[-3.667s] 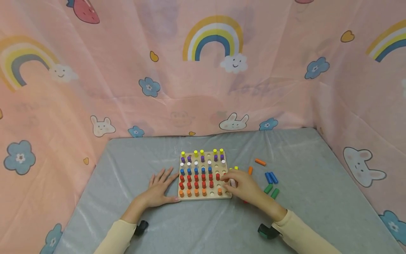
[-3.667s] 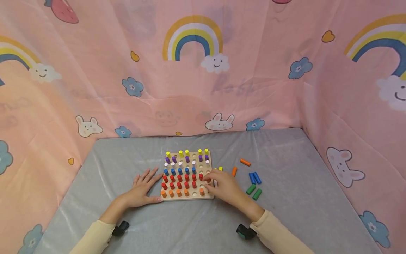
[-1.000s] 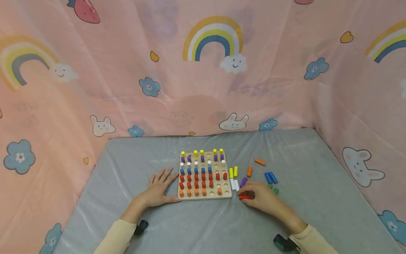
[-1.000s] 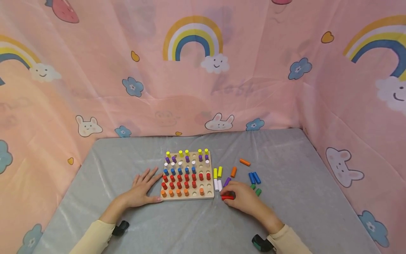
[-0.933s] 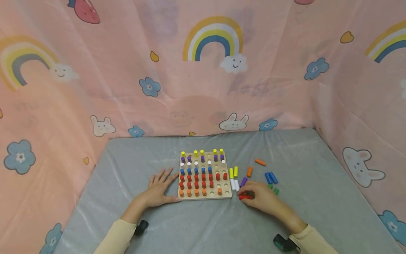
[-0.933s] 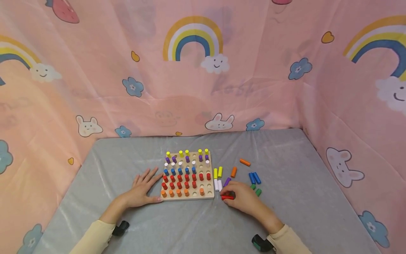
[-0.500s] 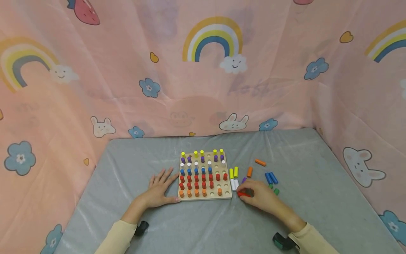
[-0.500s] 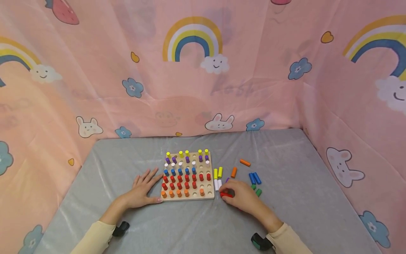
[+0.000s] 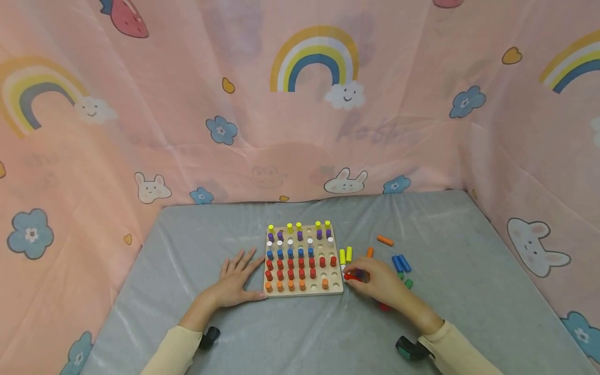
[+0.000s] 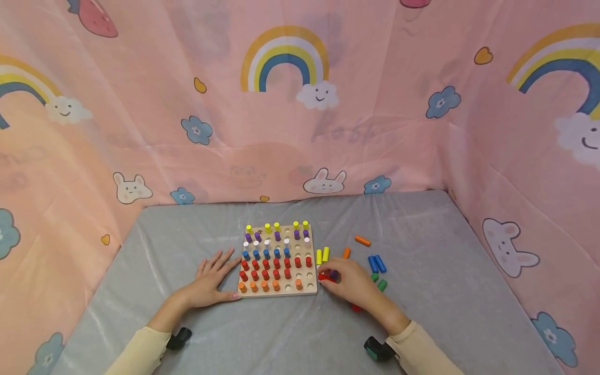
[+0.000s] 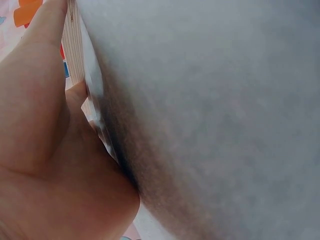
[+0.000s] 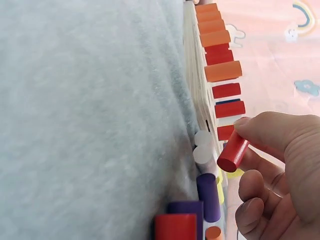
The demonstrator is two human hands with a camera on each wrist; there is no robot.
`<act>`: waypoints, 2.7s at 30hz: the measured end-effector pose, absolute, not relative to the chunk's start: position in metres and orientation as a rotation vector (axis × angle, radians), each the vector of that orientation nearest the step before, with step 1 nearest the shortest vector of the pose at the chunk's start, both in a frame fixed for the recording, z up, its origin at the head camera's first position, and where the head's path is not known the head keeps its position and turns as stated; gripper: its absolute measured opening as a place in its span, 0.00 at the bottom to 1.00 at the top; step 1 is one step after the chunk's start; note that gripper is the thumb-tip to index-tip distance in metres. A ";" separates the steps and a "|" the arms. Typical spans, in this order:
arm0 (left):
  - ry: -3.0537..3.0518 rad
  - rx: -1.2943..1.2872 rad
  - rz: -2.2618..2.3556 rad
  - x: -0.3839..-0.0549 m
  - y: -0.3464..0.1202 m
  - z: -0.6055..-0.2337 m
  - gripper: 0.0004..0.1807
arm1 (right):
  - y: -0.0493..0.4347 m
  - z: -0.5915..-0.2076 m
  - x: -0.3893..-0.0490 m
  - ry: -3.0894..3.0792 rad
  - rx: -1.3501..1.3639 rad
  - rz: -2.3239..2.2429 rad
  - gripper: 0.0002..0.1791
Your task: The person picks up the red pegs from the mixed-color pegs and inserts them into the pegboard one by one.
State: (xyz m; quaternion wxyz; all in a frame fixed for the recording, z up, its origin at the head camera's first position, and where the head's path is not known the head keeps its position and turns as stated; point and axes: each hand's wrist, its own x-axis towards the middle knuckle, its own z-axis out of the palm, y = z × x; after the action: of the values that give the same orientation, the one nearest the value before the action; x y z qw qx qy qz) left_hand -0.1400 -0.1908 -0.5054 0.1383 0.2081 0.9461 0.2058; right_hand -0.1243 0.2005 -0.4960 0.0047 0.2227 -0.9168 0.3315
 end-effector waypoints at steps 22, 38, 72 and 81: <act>2.733 0.603 0.598 -0.140 -0.191 -0.505 0.51 | 0.170 -0.488 -0.137 -2.850 0.700 1.149 0.12; 2.731 0.600 0.598 -0.140 -0.191 -0.506 0.51 | 0.159 -0.490 -0.137 -2.768 0.736 1.249 0.11; 2.730 0.602 0.619 -0.140 -0.192 -0.505 0.52 | 0.153 -0.499 -0.138 -2.769 0.745 1.172 0.09; 2.749 0.635 0.661 -0.139 -0.194 -0.509 0.53 | 0.153 -0.498 -0.136 -2.758 0.766 1.096 0.09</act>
State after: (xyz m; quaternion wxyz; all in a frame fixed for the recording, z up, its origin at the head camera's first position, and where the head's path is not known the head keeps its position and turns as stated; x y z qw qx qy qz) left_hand -0.1394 -0.1935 -0.5094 0.1217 0.2176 0.9416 0.2265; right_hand -0.1363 0.1528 -0.4984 0.0382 0.2496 -0.8992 0.3573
